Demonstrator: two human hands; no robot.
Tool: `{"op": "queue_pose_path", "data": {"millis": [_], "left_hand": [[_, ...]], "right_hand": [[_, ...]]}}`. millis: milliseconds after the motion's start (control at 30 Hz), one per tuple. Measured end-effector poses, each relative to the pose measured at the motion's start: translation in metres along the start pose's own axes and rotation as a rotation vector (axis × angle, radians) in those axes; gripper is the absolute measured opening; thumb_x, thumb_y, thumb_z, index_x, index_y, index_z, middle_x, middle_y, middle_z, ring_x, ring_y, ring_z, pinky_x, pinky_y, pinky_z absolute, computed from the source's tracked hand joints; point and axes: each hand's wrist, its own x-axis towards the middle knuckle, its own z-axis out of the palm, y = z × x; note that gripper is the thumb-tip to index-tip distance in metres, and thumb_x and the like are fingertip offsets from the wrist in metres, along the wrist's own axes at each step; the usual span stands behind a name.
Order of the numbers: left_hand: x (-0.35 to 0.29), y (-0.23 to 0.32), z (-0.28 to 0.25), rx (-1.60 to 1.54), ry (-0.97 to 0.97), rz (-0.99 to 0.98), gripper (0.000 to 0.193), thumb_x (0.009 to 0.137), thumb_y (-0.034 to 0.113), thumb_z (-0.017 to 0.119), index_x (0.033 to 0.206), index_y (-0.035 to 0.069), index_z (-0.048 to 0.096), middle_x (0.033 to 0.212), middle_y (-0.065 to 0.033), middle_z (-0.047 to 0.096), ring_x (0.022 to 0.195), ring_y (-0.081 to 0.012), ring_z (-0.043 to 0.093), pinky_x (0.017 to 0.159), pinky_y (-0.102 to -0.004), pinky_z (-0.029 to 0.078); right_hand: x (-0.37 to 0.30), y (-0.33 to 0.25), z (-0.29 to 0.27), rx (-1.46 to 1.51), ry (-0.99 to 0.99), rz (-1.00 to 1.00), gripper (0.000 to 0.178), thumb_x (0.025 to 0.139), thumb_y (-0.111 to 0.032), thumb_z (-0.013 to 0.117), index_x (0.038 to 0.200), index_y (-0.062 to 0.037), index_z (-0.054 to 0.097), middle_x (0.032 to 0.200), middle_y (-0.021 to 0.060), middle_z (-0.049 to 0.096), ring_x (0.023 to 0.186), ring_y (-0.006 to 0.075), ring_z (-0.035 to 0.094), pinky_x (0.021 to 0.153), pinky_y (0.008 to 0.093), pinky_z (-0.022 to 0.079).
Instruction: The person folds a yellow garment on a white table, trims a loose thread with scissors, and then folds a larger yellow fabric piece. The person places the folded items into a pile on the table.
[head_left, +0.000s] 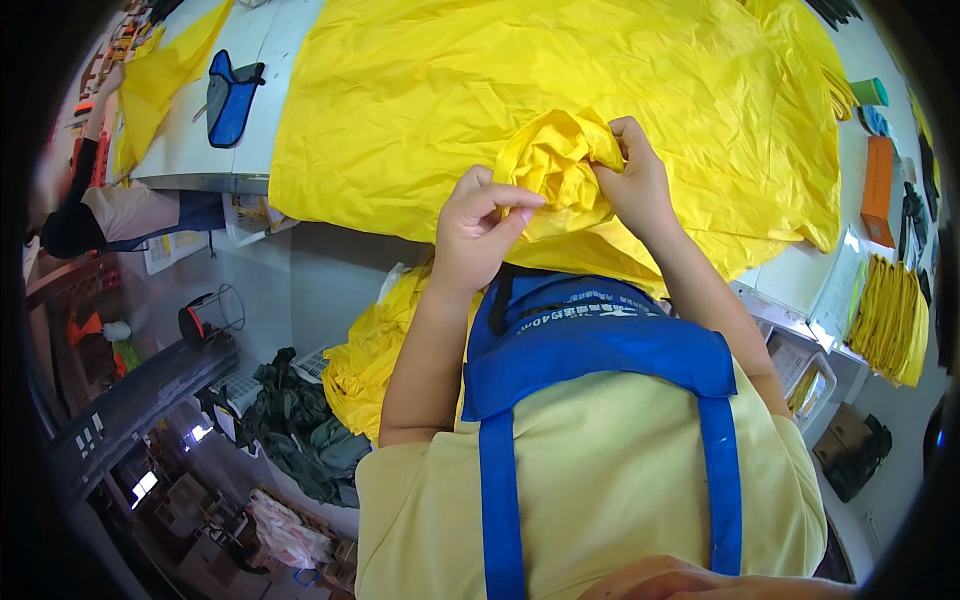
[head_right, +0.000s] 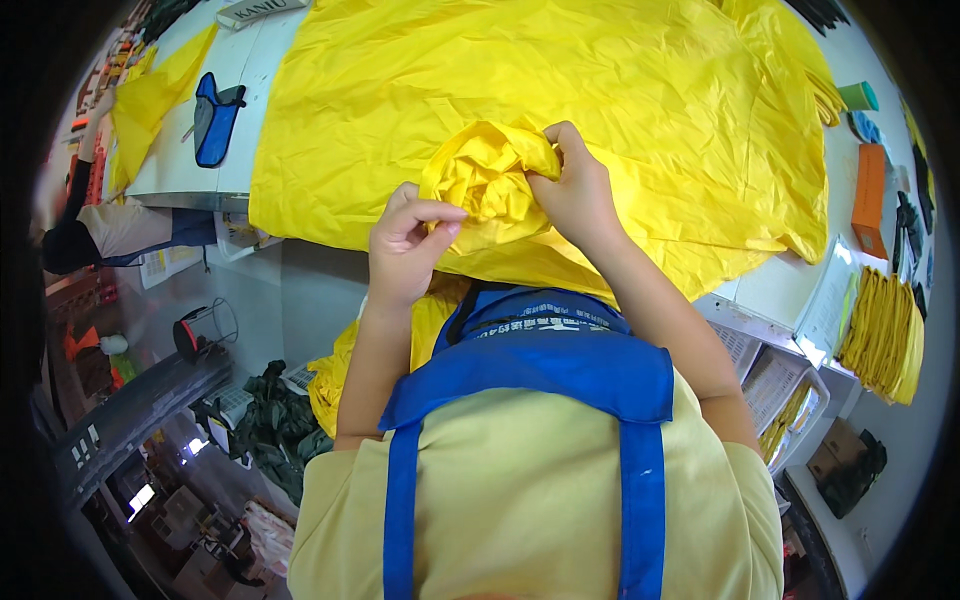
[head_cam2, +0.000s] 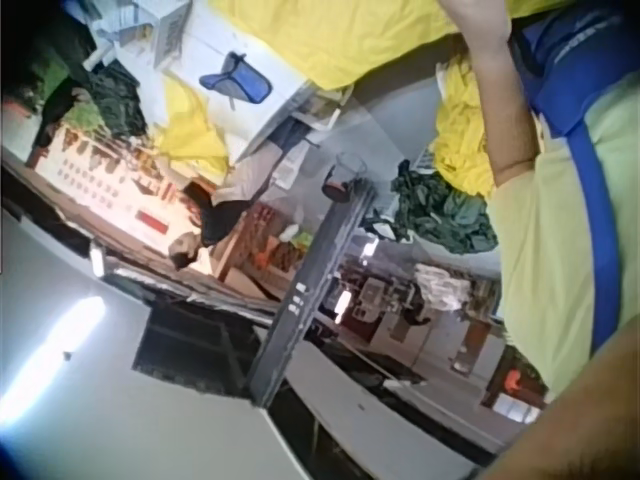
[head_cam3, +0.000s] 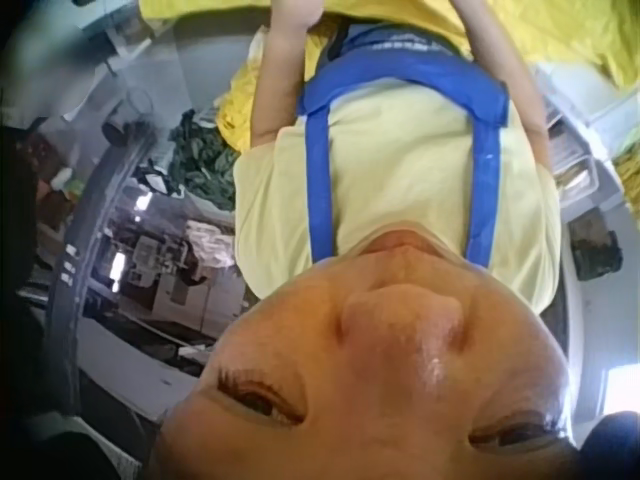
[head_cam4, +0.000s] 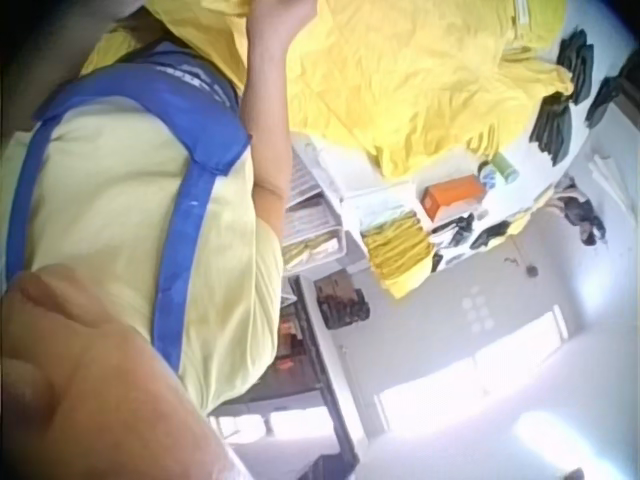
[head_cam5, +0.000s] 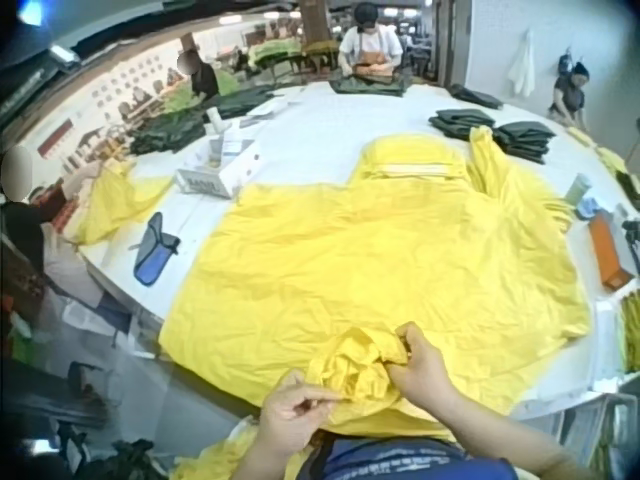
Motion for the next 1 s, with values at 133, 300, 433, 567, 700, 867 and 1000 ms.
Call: {"op": "queue_pose_path", "data": {"millis": [133,300,433,567,700,867,1000], "left_hand": [[0.003,-0.033,-0.012,0.696,0.143,0.027,0.037,0.074,-0.007,0.060,0.109,0.006,0.064,0.086,-0.0129,0.049,0.070,-0.0261,0.055,0.061,-0.0352,0.045],[0.000,-0.125,-0.055,0.756,-0.031,-0.139,0.038,0.079,0.004,0.061,0.117,0.005,0.061,0.097,-0.0168,0.056,0.075,-0.0312,0.056,0.069,-0.0369,0.046],[0.012,-0.138,-0.089,0.263,0.004,-0.674,0.028,0.086,0.017,0.059,0.109,0.005,0.065,0.096,-0.0179,0.059,0.082,-0.0303,0.060,0.073,-0.0382,0.048],[0.019,-0.122,-0.072,0.529,0.307,-0.323,0.031,0.087,0.032,0.061,0.096,0.002,0.067,0.093,-0.0162,0.063,0.082,-0.0284,0.060,0.075,-0.0362,0.048],[0.036,-0.081,-0.036,0.654,0.197,-0.168,0.029,0.083,0.028,0.066,0.097,0.001,0.066,0.090,-0.0151,0.062,0.084,-0.0308,0.060,0.075,-0.0354,0.048],[0.025,-0.075,-0.051,0.484,0.178,-0.045,0.025,0.080,0.017,0.067,0.099,0.001,0.063,0.089,-0.0130,0.060,0.085,-0.0278,0.059,0.074,-0.0341,0.047],[-0.015,-0.106,-0.083,0.466,0.030,-0.222,0.028,0.081,0.022,0.067,0.099,0.001,0.061,0.088,-0.0119,0.059,0.083,-0.0259,0.059,0.075,-0.0338,0.046]], "right_hand": [[-0.033,-0.011,-0.002,0.204,-0.244,-0.147,0.039,0.076,-0.005,0.071,0.108,-0.0048,0.048,0.094,0.0082,0.054,0.074,0.0148,0.058,0.069,0.0268,0.049],[-0.061,0.107,-0.035,-0.786,-0.176,-0.285,0.057,0.087,-0.036,0.060,0.133,-0.0105,0.041,0.135,0.0127,0.042,0.125,0.0321,0.038,0.103,0.0497,0.030],[-0.093,0.142,-0.070,-1.140,-0.325,-0.185,0.063,0.090,-0.047,0.049,0.142,-0.0154,0.033,0.152,0.0101,0.021,0.140,0.0328,0.017,0.110,0.0579,0.013],[-0.062,0.009,-0.079,-0.336,-0.547,0.016,0.062,0.092,-0.050,0.043,0.135,-0.0052,0.043,0.142,0.0184,0.040,0.134,0.0345,0.032,0.109,0.0440,0.027],[-0.080,-0.120,-0.070,0.548,-0.970,-0.497,0.068,0.091,-0.053,0.042,0.130,0.0017,0.047,0.134,0.0209,0.047,0.130,0.0344,0.039,0.107,0.0385,0.031],[-0.109,-0.156,-0.056,0.736,-1.496,-0.472,0.065,0.095,-0.049,0.038,0.132,0.0042,0.045,0.136,0.0212,0.046,0.131,0.0351,0.039,0.108,0.0407,0.029],[-0.101,-0.171,-0.073,0.568,-1.606,-0.529,0.065,0.096,-0.047,0.037,0.133,0.0059,0.043,0.137,0.0221,0.045,0.130,0.0357,0.040,0.107,0.0428,0.029]]}}
